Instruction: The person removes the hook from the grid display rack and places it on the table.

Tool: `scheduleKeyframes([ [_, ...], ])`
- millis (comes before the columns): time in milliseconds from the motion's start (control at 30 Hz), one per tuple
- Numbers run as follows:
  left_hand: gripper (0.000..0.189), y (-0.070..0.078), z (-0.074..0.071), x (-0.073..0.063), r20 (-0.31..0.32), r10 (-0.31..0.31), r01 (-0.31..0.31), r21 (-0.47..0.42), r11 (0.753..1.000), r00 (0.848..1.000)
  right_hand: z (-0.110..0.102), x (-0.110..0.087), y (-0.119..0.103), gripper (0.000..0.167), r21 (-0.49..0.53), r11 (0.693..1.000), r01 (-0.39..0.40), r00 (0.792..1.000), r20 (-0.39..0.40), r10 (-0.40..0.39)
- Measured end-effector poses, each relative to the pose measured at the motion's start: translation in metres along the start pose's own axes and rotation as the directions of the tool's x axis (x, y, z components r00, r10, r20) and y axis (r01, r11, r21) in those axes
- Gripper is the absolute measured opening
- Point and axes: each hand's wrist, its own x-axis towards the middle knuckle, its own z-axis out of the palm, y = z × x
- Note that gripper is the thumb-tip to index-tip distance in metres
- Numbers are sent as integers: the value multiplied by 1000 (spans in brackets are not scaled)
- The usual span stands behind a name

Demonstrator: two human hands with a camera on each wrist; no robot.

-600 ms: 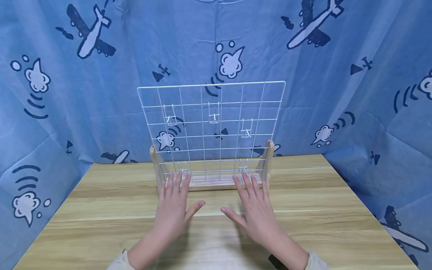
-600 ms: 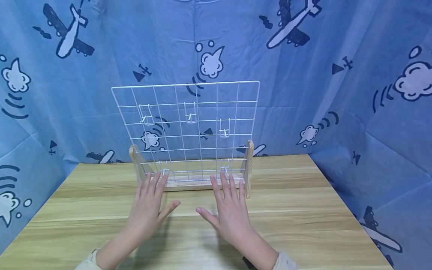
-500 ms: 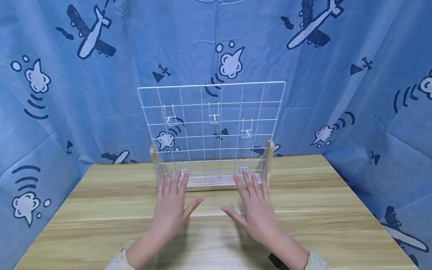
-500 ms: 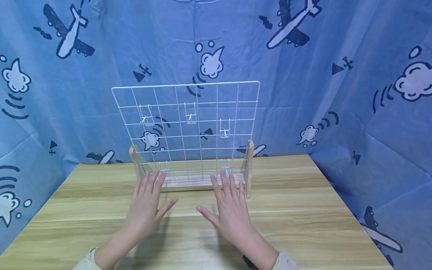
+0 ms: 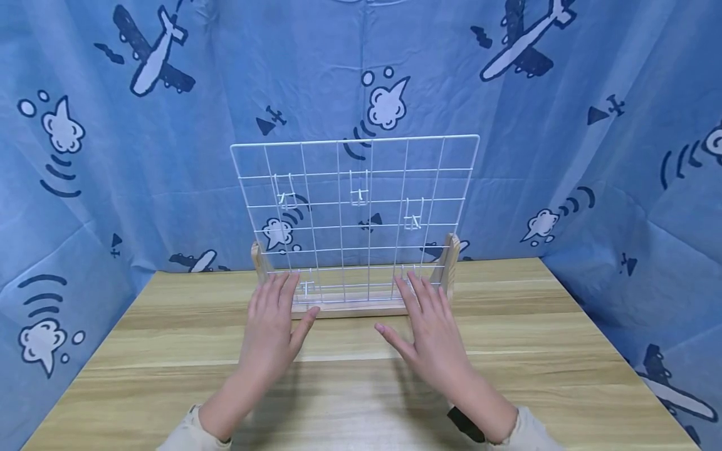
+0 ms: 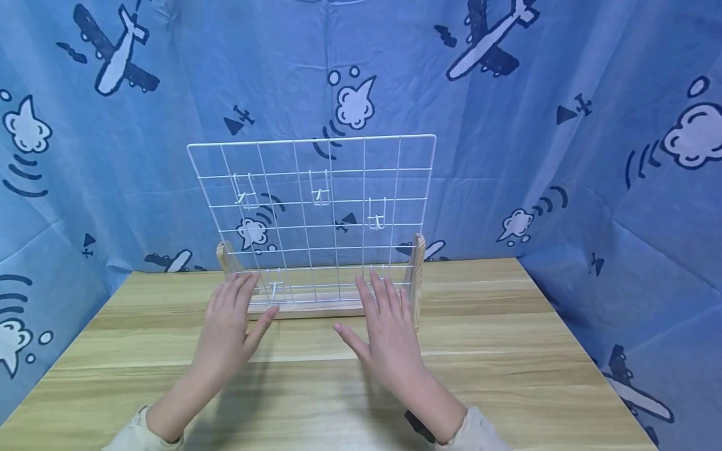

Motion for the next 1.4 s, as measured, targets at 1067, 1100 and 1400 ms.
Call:
scheduleKeyframes([
  [1067, 40, -43, -22, 32, -350, 14, -56, -111, 992, 937, -27, 52, 19, 63, 143, 987, 75, 946, -324, -25],
  [1100, 39, -44, -22, 33, -351, 10, -53, -113, 992, 936, -27, 53, 20, 62, 147, 987, 71, 944, -329, -19],
  [1400, 37, -54, -20, 41, -371, -9, -46, -141, 989, 928, -24, 67, 27, 53, 192, 981, 1, 944, -325, 62],
])
